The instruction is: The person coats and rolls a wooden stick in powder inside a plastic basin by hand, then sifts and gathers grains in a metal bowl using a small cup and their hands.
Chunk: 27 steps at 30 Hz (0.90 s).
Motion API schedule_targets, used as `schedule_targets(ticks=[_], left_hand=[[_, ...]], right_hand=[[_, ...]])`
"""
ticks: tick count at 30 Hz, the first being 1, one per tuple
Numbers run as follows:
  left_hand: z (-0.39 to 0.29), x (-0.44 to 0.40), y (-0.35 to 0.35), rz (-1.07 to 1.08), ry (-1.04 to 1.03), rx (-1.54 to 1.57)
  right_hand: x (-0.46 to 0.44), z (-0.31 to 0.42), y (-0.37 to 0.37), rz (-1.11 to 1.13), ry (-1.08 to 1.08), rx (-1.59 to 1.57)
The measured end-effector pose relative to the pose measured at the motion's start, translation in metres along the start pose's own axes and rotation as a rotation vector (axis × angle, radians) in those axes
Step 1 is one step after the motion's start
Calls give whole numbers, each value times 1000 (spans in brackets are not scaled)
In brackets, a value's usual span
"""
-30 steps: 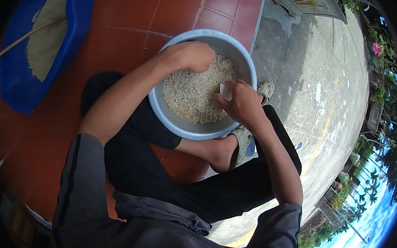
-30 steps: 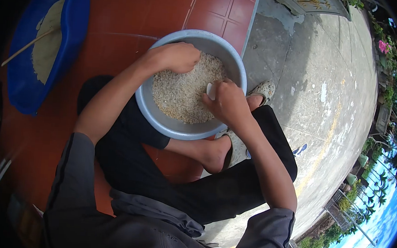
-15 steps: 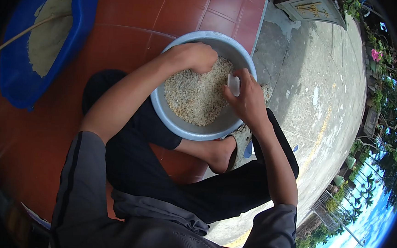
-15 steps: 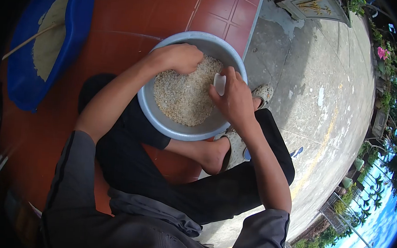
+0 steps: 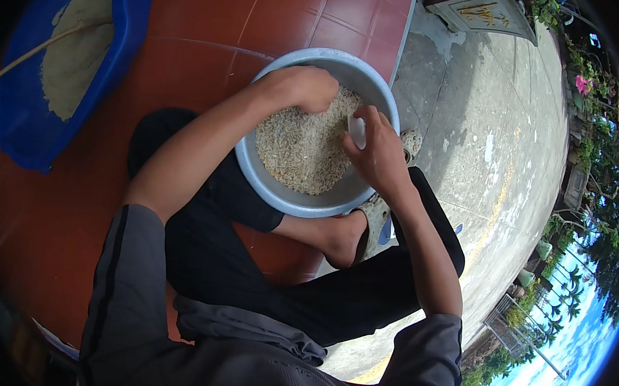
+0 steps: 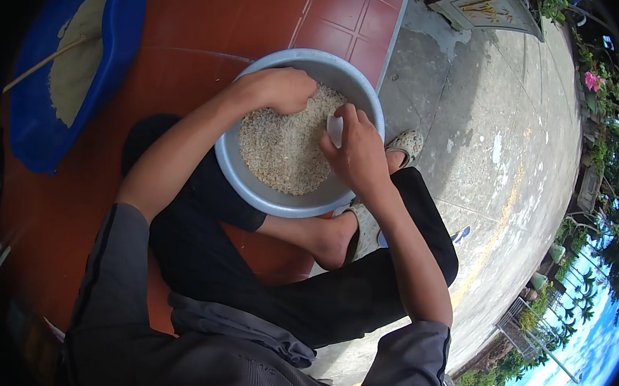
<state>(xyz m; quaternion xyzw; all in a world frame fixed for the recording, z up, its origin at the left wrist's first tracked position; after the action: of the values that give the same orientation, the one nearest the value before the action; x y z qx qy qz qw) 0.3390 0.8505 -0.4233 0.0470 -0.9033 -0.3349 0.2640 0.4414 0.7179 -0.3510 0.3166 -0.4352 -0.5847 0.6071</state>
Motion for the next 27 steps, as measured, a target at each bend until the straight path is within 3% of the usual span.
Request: schedule_targets(ticks=[1, 4, 5, 8, 9, 12, 15, 18, 19, 22, 23, 26, 27], left_hand=[[-1, 2, 2, 2, 6, 0], [-6, 3, 4, 63, 31, -40], [-6, 3, 4, 63, 41, -26], [1, 2, 2, 55, 58, -2], [3, -2, -2, 44, 53, -9], [3, -4, -3, 36, 28, -29], [-3, -1, 2, 63, 24, -67], [-3, -2, 1, 74, 36, -78], [-3, -2, 1, 71, 42, -75], [-1, 0, 4, 53, 61, -43], [-1, 1, 4, 56, 56, -52], [-3, 0, 4, 65, 45, -69], [-3, 0, 4, 66, 49, -66]], right_hand=[[0, 7, -3, 11, 50, 35], [7, -2, -21, 340, -258, -282], [11, -14, -31, 389, -463, -562], [0, -13, -14, 248, -463, -628], [-2, -9, 1, 178, -376, -333], [-2, -3, 11, -117, -18, 12], [9, -4, -13, 0, 48, 46], [13, -6, -29, 370, -292, -283], [14, -15, -40, 384, -457, -582], [9, -29, -34, 216, -563, -811], [5, -25, -20, 116, -463, -580], [-1, 4, 9, -206, 105, 66], [1, 4, 4, -191, 130, 73]])
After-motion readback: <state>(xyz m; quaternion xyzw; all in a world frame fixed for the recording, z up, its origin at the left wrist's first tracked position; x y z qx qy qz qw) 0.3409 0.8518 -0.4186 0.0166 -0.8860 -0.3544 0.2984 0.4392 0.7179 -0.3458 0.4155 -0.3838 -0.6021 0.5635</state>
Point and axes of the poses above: each hand's wrist, its own x-axis away from the middle knuckle, its own y-axis out of the back of the hand, z = x × y, the point moved 6 cm from there along -x, towards the middle knuckle, and after that the axes turned 3 degrees about x, right-handed, at the moved point
